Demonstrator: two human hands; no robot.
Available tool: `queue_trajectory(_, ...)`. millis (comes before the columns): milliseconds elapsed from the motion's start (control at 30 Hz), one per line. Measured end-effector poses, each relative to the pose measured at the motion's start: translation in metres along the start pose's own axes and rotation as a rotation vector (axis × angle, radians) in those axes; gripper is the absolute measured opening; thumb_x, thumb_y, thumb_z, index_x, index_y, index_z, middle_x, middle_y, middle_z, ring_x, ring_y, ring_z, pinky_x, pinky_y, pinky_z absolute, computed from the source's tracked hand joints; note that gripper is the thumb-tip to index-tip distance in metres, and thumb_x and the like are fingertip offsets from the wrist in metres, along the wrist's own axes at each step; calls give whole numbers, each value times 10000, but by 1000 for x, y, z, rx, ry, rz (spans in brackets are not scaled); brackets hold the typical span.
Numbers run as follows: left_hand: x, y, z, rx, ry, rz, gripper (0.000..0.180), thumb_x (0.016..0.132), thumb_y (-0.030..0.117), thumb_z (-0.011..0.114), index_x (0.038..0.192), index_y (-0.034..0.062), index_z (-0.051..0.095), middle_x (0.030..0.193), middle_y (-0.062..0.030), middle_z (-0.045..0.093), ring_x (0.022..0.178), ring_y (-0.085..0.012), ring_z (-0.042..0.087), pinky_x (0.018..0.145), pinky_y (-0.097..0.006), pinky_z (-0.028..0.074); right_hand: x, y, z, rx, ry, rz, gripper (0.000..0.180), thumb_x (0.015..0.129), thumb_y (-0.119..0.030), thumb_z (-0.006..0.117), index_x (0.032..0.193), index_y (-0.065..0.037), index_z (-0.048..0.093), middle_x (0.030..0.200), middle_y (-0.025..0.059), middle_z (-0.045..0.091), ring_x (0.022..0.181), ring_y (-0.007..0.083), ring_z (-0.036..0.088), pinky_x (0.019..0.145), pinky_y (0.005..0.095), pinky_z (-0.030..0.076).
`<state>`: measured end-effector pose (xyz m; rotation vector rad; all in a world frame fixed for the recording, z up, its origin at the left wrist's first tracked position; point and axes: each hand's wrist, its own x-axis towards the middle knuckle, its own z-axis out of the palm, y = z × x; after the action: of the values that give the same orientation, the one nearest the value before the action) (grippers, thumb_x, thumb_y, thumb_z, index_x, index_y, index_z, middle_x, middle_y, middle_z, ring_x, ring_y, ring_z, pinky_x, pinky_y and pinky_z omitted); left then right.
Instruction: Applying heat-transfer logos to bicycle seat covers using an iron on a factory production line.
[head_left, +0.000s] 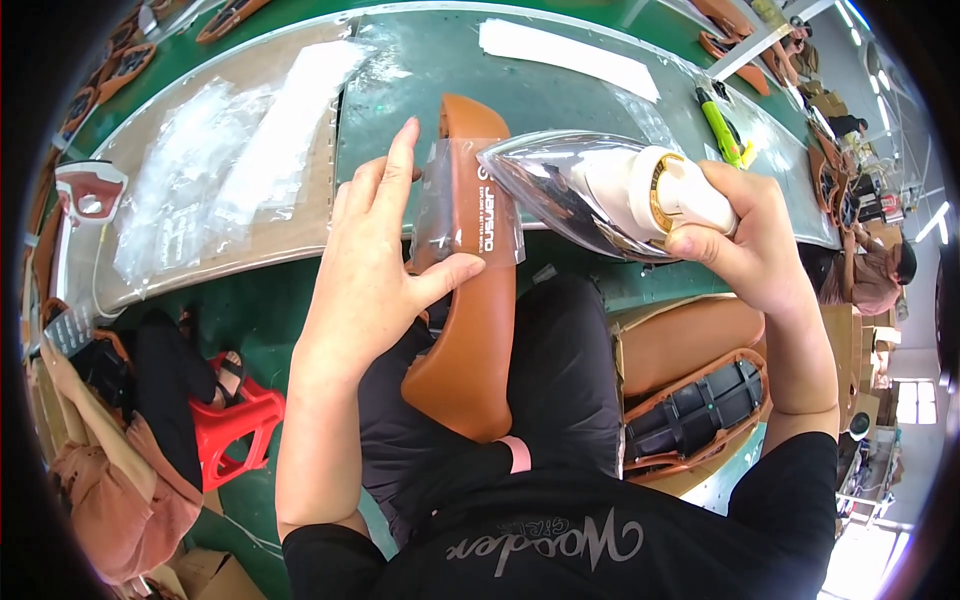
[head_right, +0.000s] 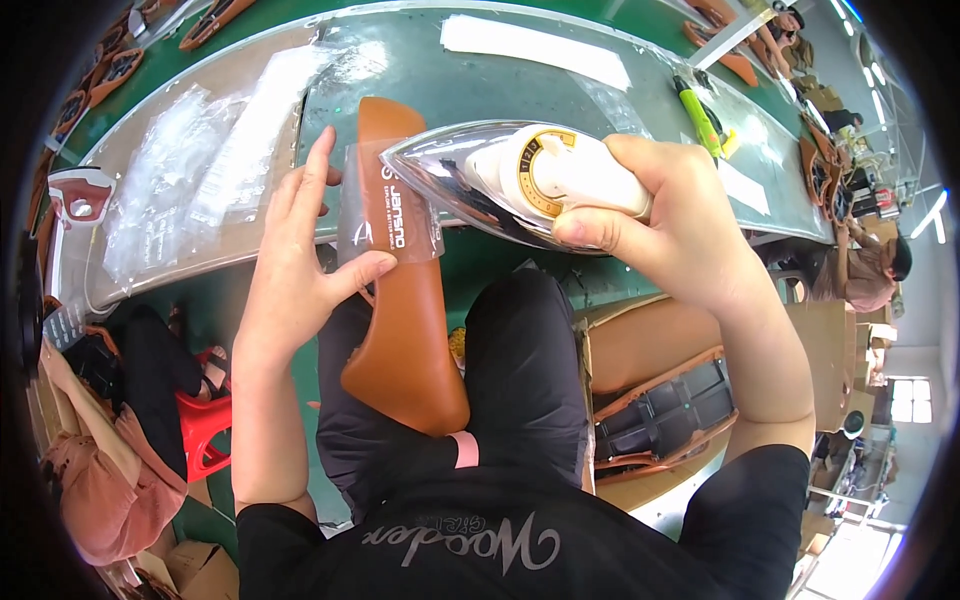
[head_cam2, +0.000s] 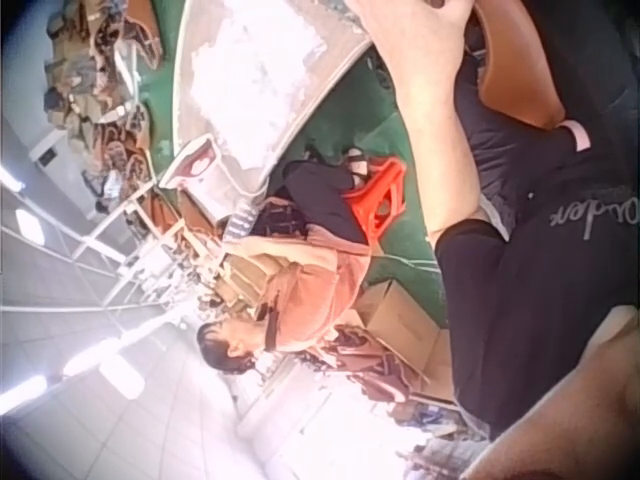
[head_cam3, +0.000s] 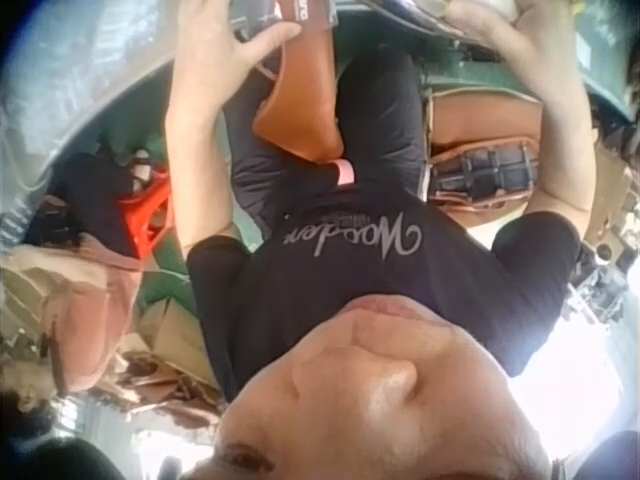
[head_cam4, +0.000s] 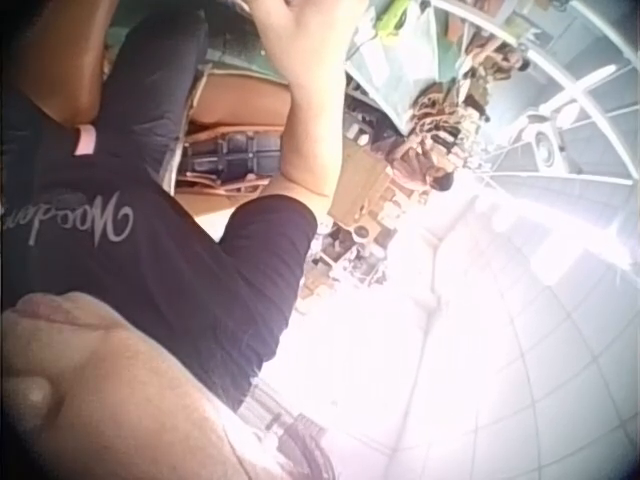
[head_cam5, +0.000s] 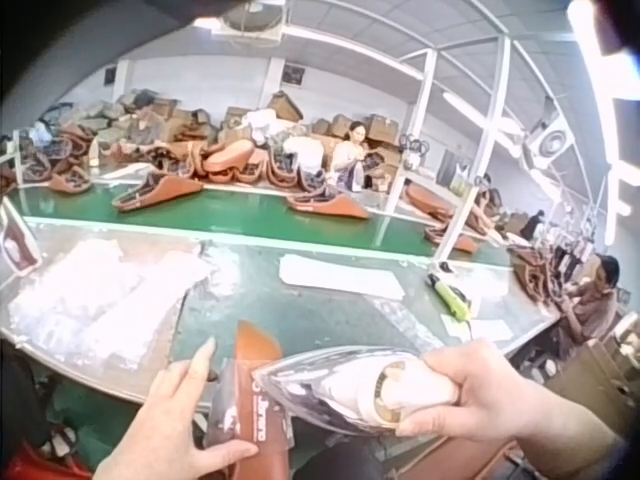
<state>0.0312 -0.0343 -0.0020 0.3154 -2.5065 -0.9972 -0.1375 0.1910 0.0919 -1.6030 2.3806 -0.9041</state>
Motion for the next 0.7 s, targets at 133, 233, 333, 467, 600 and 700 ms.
queue_trajectory(133,1,-1,1,-1,3,19,995,634,233,803,1438,75,239,1246,-179,449,1129,-340,429,989,-420,360,-1,2,0,36,14,44,412,714,-337,772,832,27,618,642,94,579,581,160,529,558,276,416)
queue_trajectory(233,1,-2,2,-6,5,25,991,636,241,801,1437,71,242,1240,-179,453,1125,-341,432,985,-422,360,-2,4,0,62,20,79,408,723,-333,766,836,30,619,648,86,579,591,151,522,563,273,412)
queue_trajectory(333,0,-3,1,7,8,26,988,633,239,802,1436,76,250,1224,-178,462,1120,-342,437,979,-424,362,-2,6,1,61,19,86,402,731,-329,761,841,31,619,658,81,582,592,146,516,562,271,408)
queue_trajectory(467,-1,-2,2,-26,6,22,983,632,242,803,1437,95,258,1198,-175,474,1109,-339,446,976,-425,361,-6,10,2,109,25,96,413,723,-334,768,856,29,622,673,86,584,586,145,503,557,273,405)
queue_trajectory(600,-6,0,3,-42,50,-5,975,623,263,808,1433,129,283,1154,-161,487,1083,-325,469,931,-410,400,-13,10,-3,-50,-26,28,430,704,-337,781,881,23,626,704,101,598,617,172,548,575,287,426)
queue_trajectory(700,-9,-1,6,-51,106,-3,980,608,286,816,1428,144,299,1135,-154,492,1061,-315,487,885,-397,433,-19,6,-2,-112,-27,-85,464,657,-341,802,895,14,621,779,121,630,705,280,631,623,314,471)
